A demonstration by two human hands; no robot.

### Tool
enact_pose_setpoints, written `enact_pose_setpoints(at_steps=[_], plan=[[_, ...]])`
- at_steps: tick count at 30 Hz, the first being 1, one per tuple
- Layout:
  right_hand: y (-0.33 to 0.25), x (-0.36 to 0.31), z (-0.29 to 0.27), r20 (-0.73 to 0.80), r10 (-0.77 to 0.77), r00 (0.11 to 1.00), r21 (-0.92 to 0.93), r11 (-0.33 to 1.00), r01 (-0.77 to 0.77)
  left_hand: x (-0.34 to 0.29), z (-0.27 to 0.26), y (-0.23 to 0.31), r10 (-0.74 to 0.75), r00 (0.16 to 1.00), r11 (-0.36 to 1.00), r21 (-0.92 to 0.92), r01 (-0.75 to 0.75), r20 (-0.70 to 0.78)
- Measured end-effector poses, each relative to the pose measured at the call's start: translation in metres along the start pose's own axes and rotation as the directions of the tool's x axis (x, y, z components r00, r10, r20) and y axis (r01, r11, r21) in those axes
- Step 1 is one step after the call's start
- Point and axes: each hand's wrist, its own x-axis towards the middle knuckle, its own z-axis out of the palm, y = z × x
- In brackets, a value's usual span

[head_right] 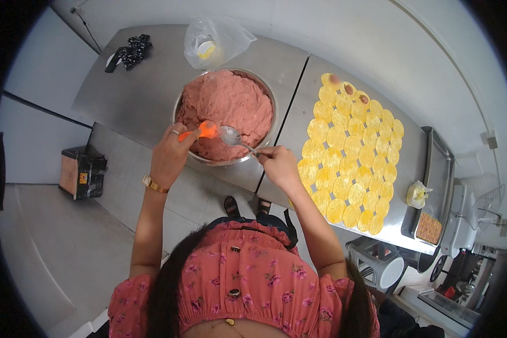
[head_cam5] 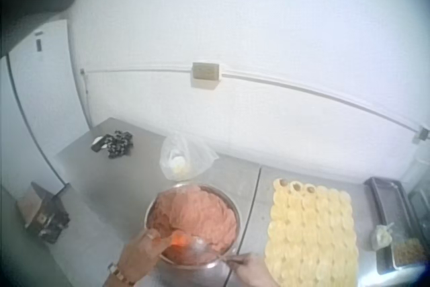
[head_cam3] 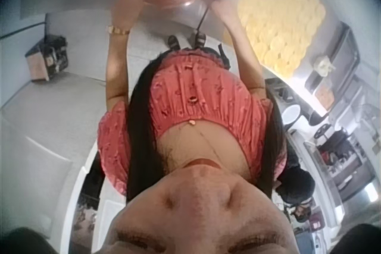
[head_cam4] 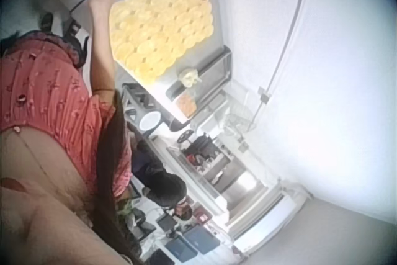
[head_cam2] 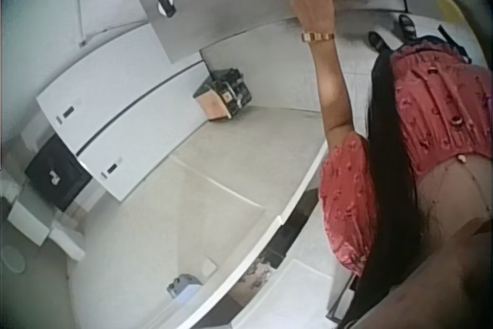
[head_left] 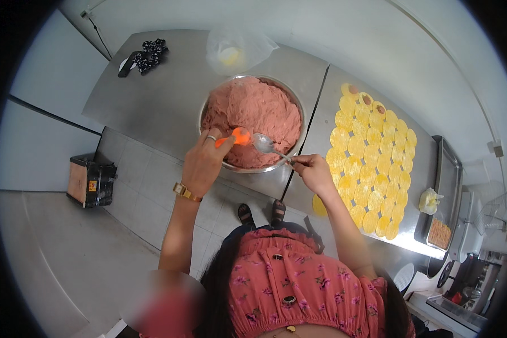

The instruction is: The person folds yellow circular pastry shells into cones and places them on a stainless steel table. Then the person scoops pink filling from a large bowl using an orange scoop and a metal spoon, and places the filling into each pastry shell.

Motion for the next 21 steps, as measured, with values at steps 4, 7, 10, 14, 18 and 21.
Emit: enact_pose_setpoints(at_steps=[4,7,10,14,18,21], plan=[[-0.007,-0.008,0.004,-0.063,-0.059,0.996,-0.066,0.996,0.054,0.000,0.002,-0.002,0.009,1.000,1.000,0.008,-0.009,0.014],[-0.005,-0.010,0.008,-0.092,-0.106,0.990,-0.065,0.993,0.100,0.001,0.003,-0.002,0.011,1.000,1.000,0.010,-0.011,0.012],[0.001,-0.009,0.008,-0.045,-0.125,0.991,0.038,0.991,0.127,0.001,0.005,-0.003,0.018,0.999,1.000,0.003,-0.018,0.033],[0.003,-0.006,-0.006,0.019,-0.116,0.993,0.313,0.944,0.104,0.002,0.008,-0.002,-0.005,1.000,1.000,-0.010,0.006,0.026],[-0.004,-0.006,-0.026,-0.098,-0.077,0.992,0.231,0.968,0.098,0.001,0.007,-0.001,-0.106,0.992,0.991,-0.076,0.111,0.066],[-0.010,-0.012,-0.023,-0.242,-0.346,0.907,-0.273,0.921,0.278,0.004,0.006,0.002,-0.164,0.984,0.974,-0.146,0.174,0.076]])
